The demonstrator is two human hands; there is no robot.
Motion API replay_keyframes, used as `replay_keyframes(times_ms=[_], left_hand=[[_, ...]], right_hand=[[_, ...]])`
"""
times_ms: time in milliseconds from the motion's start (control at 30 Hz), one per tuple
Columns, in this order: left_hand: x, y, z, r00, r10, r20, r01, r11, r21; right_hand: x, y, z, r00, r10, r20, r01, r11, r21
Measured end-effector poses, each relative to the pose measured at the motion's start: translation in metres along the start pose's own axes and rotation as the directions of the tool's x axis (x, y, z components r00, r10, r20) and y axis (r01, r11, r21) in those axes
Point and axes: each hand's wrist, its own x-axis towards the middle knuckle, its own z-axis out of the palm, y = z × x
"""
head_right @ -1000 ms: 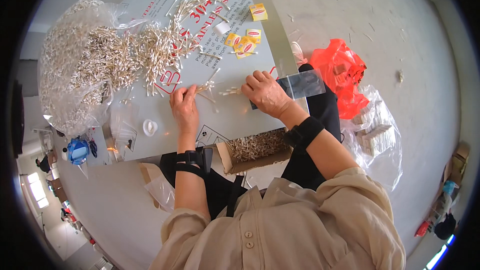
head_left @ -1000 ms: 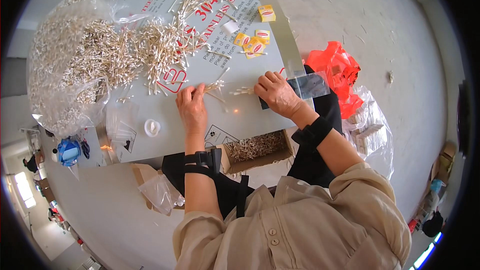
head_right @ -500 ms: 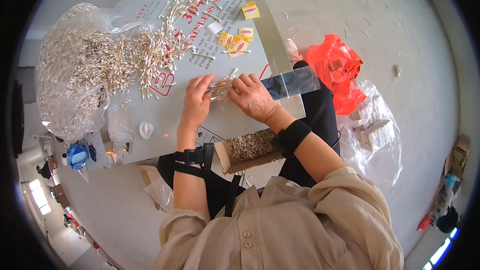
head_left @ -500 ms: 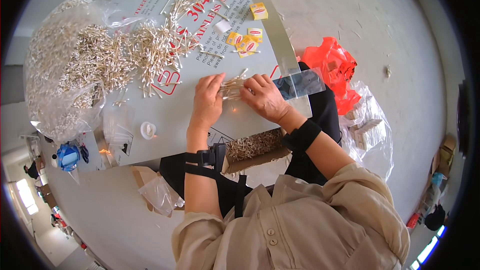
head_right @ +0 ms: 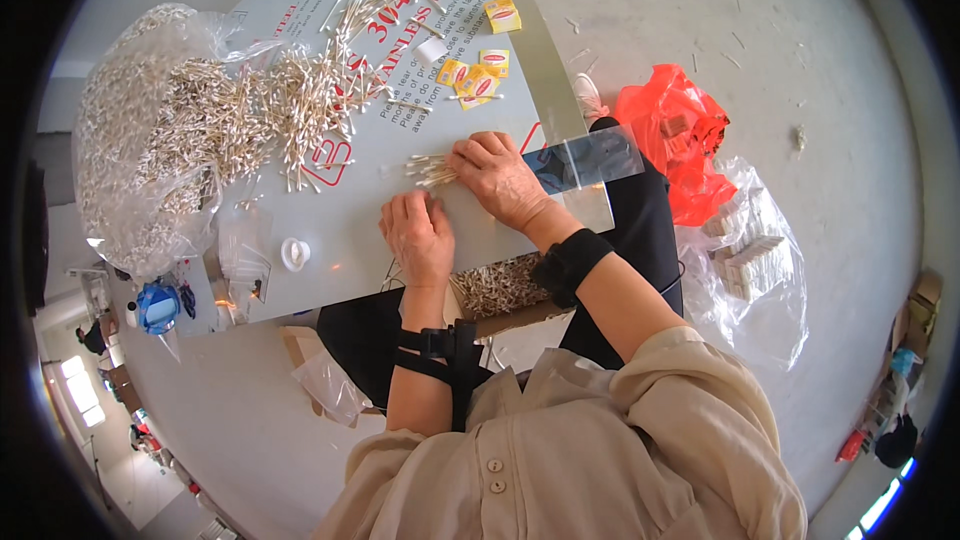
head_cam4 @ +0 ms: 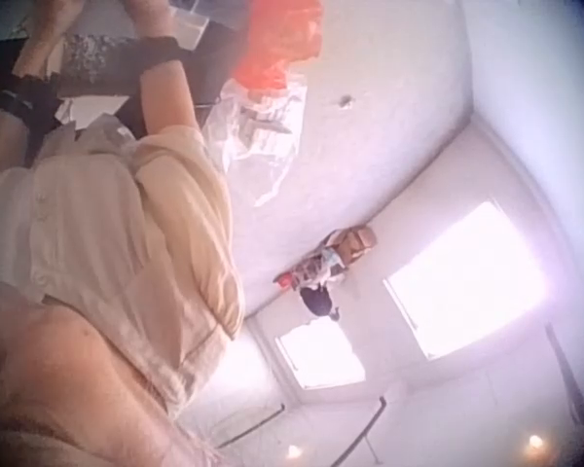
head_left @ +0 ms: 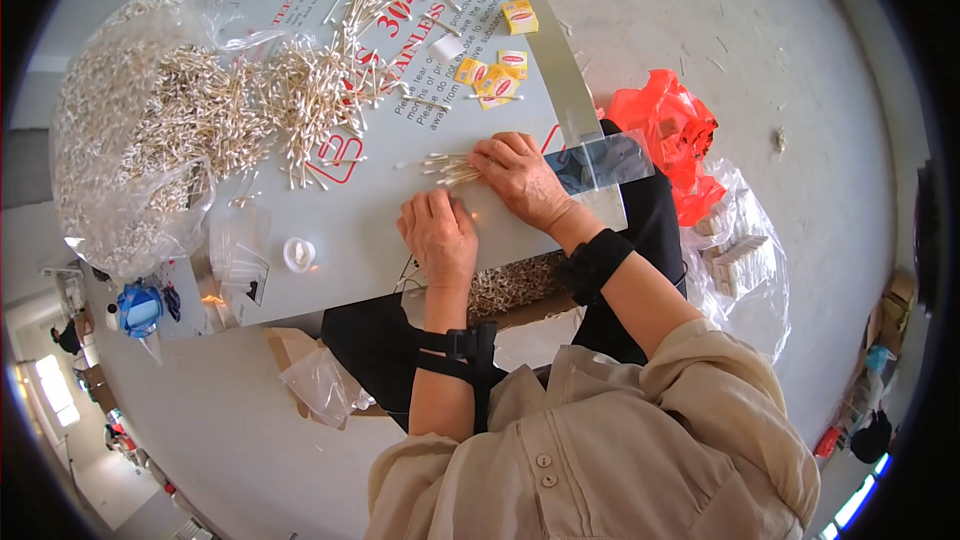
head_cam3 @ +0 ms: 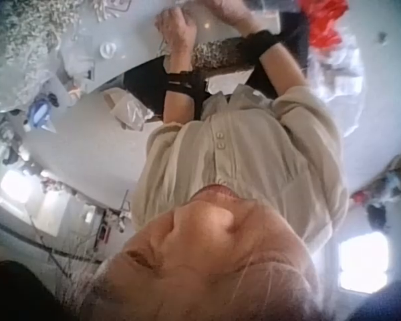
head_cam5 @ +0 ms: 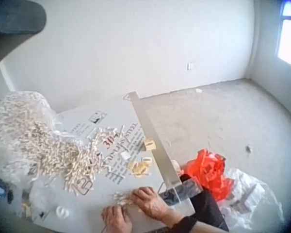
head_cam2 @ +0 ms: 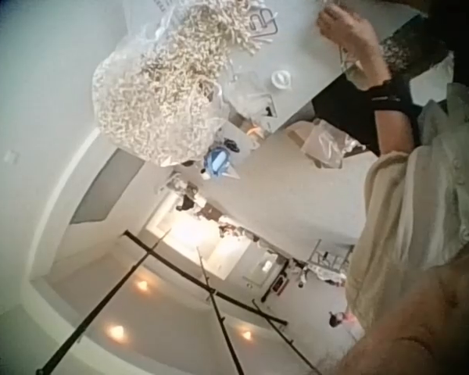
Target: The recorder is counting, arranging, and placing cotton swabs into small plastic bags.
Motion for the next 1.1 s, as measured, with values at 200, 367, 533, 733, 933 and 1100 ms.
replay_keyframes(times_ms=[200, 367, 533, 733, 933, 1100], left_hand=[[0.001, -0.045, -0.006, 0.998, -0.031, -0.063, 0.036, 0.995, 0.093], [0.035, -0.071, -0.015, 0.994, -0.066, -0.088, 0.067, 0.998, 0.008], [0.069, -0.068, -0.011, 0.99, 0.091, 0.108, -0.063, 0.97, -0.236], [0.084, -0.066, 0.012, 0.977, -0.031, -0.209, 0.036, 0.999, 0.021], [0.091, -0.022, 0.019, 0.968, 0.239, 0.081, -0.211, 0.943, -0.257], [0.072, 0.001, 0.001, 0.909, 0.287, 0.302, -0.2, 0.937, -0.287]], right_hand=[[-0.003, 0.001, -0.001, 0.999, 0.009, -0.034, -0.009, 1.0, 0.015], [-0.004, 0.0, -0.003, 0.999, 0.004, -0.035, -0.004, 1.0, 0.015], [-0.006, 0.001, -0.003, 0.999, 0.001, -0.033, 0.0, 1.0, 0.01], [-0.011, -0.001, -0.007, 1.0, 0.0, -0.024, 0.0, 1.0, 0.016], [-0.019, -0.003, -0.009, 1.0, 0.005, -0.014, -0.004, 0.998, 0.059], [-0.029, -0.014, -0.015, 0.965, 0.22, -0.144, -0.204, 0.972, 0.119]])
